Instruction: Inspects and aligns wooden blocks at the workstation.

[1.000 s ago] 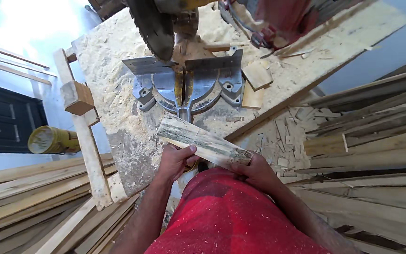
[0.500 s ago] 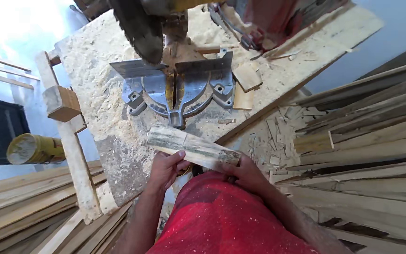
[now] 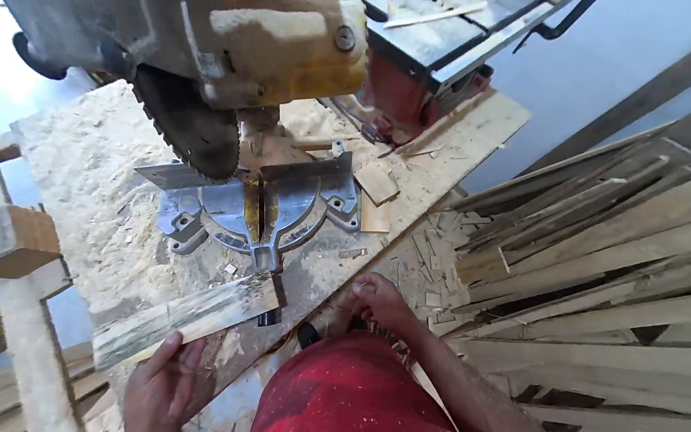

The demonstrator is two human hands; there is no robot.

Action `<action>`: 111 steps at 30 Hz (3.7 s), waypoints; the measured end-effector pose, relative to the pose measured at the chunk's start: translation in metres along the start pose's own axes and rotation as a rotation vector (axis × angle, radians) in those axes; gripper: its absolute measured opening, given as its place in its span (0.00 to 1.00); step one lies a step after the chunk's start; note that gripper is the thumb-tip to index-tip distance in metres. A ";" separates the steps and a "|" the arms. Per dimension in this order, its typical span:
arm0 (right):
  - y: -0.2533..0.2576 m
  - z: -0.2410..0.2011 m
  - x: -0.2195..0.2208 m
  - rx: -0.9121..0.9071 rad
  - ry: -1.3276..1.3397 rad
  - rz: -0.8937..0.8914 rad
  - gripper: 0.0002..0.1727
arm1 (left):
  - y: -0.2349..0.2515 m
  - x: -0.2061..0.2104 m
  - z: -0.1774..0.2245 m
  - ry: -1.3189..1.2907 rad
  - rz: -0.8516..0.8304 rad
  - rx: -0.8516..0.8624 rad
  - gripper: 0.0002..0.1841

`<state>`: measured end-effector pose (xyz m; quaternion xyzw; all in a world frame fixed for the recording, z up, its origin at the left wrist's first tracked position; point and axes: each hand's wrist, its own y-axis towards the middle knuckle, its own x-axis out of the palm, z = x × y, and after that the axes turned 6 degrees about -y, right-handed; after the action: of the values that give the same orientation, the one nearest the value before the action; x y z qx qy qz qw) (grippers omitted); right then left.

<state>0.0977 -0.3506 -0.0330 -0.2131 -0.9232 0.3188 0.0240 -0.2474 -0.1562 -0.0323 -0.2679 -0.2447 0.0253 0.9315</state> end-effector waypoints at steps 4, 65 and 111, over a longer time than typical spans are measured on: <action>0.018 -0.010 0.001 -0.019 -0.024 0.027 0.22 | 0.010 -0.024 0.002 -0.041 0.076 -0.027 0.10; 0.142 -0.088 -0.118 -0.272 -1.139 0.558 0.40 | -0.110 -0.028 -0.052 0.886 0.493 0.186 0.13; 0.038 -0.032 0.264 -0.225 -0.591 -0.113 0.40 | 0.038 -0.074 0.020 0.979 0.248 0.019 0.26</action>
<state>-0.1216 -0.1976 -0.0540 -0.0610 -0.9300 0.2609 -0.2514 -0.3183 -0.1267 -0.0697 -0.2672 0.2547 0.0095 0.9293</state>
